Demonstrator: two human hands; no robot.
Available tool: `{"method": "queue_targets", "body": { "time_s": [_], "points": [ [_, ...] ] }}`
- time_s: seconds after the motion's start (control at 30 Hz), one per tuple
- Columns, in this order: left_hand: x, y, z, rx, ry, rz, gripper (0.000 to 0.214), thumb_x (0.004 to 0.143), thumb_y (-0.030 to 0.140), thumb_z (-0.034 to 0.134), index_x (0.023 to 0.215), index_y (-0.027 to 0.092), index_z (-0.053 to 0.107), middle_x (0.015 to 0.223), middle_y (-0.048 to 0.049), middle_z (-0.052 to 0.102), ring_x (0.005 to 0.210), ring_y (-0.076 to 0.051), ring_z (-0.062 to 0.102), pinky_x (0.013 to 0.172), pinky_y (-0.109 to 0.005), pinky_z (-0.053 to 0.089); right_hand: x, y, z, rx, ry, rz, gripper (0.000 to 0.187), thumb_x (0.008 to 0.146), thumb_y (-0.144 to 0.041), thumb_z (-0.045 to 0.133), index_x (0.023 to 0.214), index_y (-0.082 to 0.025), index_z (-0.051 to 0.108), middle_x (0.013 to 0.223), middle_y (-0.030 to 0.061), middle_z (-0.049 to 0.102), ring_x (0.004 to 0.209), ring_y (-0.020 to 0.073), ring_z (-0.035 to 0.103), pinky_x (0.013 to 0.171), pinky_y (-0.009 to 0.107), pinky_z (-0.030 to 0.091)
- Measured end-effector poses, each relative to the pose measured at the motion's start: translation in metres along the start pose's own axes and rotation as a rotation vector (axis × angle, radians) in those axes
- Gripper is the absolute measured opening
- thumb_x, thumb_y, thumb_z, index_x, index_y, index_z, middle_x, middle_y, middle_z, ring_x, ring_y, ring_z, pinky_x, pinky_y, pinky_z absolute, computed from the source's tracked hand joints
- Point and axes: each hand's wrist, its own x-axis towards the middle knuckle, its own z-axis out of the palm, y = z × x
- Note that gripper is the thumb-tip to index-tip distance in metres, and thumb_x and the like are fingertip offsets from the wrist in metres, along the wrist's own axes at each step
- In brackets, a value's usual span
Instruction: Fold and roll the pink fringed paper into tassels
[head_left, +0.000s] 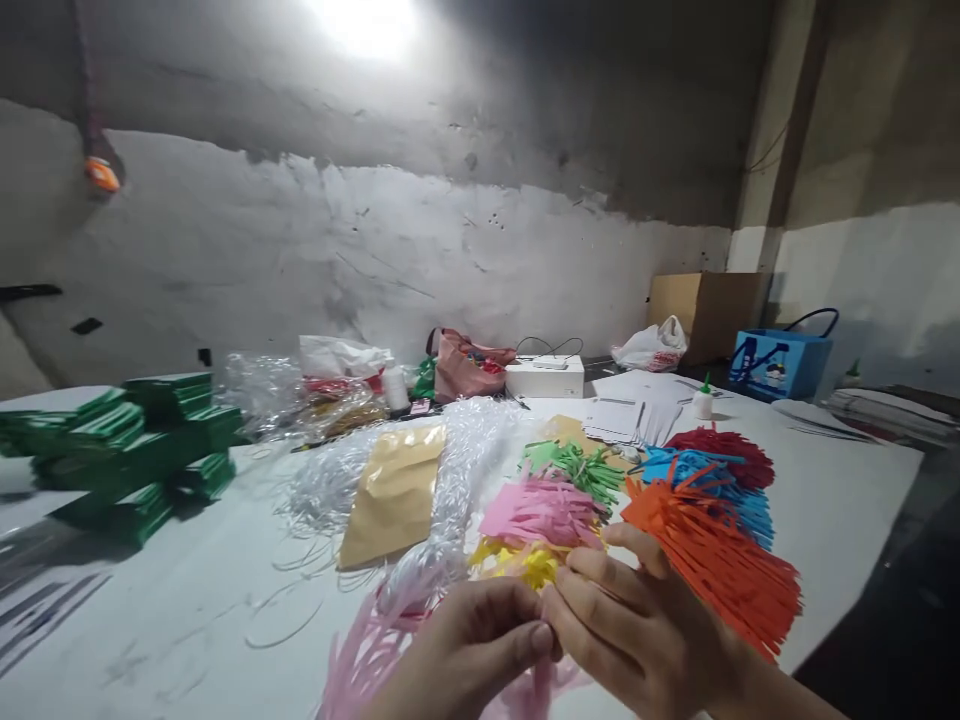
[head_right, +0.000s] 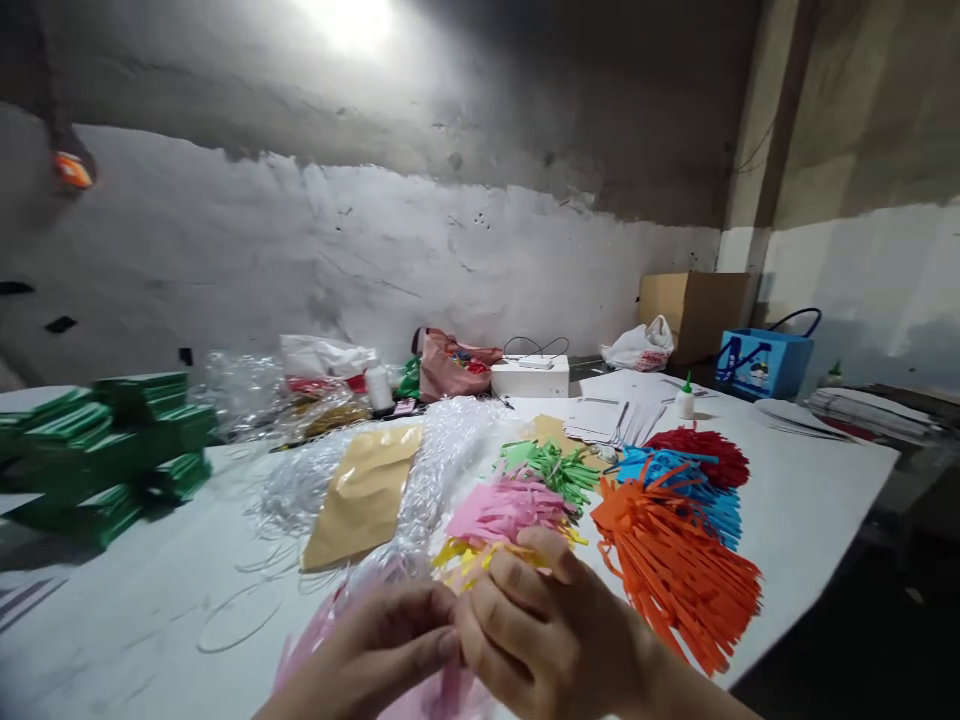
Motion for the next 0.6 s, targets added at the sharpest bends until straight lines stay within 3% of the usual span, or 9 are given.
{"method": "queue_targets", "body": {
  "time_s": [0.1, 0.2, 0.33, 0.47, 0.6],
  "points": [
    [0.006, -0.013, 0.011, -0.31, -0.025, -0.051, 0.034, 0.063, 0.045, 0.097, 0.072, 0.017, 0.08, 0.064, 0.0, 0.069, 0.059, -0.009, 0.057, 0.061, -0.021, 0.049, -0.002, -0.003, 0.001, 0.135, 0.012, 0.103, 0.031, 0.108, -0.013, 0.04, 0.108, -0.013, 0.071, 0.094, 0.0029, 0.079, 0.093, 0.0175, 0.071, 0.11, 0.039, 0.034],
    [0.002, -0.026, 0.013, -0.387, 0.008, -0.011, 0.03, 0.06, 0.039, 0.1, 0.069, 0.017, 0.08, 0.063, 0.0003, 0.068, 0.058, -0.01, 0.059, 0.061, -0.023, 0.049, -0.008, -0.008, 0.01, 0.347, 0.031, 0.256, 0.016, 0.104, -0.014, 0.052, 0.108, -0.017, 0.066, 0.085, 0.0009, 0.076, 0.081, 0.0151, 0.07, 0.103, 0.038, 0.042],
    [0.0, -0.033, 0.015, -0.387, 0.124, 0.025, 0.029, 0.059, 0.036, 0.1, 0.069, 0.018, 0.08, 0.066, -0.0002, 0.07, 0.064, -0.011, 0.06, 0.067, -0.024, 0.049, -0.017, -0.021, 0.032, 0.553, 0.147, 0.437, 0.017, 0.097, -0.008, 0.054, 0.103, -0.021, 0.063, 0.079, 0.0003, 0.071, 0.069, 0.0145, 0.067, 0.087, 0.038, 0.051],
    [0.002, -0.04, 0.015, -0.31, 0.228, 0.076, 0.031, 0.065, 0.045, 0.096, 0.072, 0.019, 0.081, 0.068, -0.0012, 0.071, 0.064, -0.012, 0.058, 0.067, -0.025, 0.049, -0.028, -0.031, 0.051, 0.67, 0.151, 0.529, 0.011, 0.099, -0.021, 0.06, 0.109, -0.023, 0.065, 0.089, 0.0037, 0.073, 0.08, 0.0185, 0.069, 0.078, 0.035, 0.058],
    [0.002, -0.054, 0.006, -0.145, 0.22, 0.104, 0.041, 0.071, 0.057, 0.088, 0.083, 0.019, 0.084, 0.07, -0.0035, 0.071, 0.062, -0.013, 0.057, 0.061, -0.025, 0.048, -0.039, -0.033, 0.062, 0.68, 0.167, 0.59, 0.015, 0.097, -0.019, 0.066, 0.112, -0.024, 0.067, 0.093, 0.0041, 0.073, 0.083, 0.0174, 0.071, 0.072, 0.027, 0.061]
  ]
}}
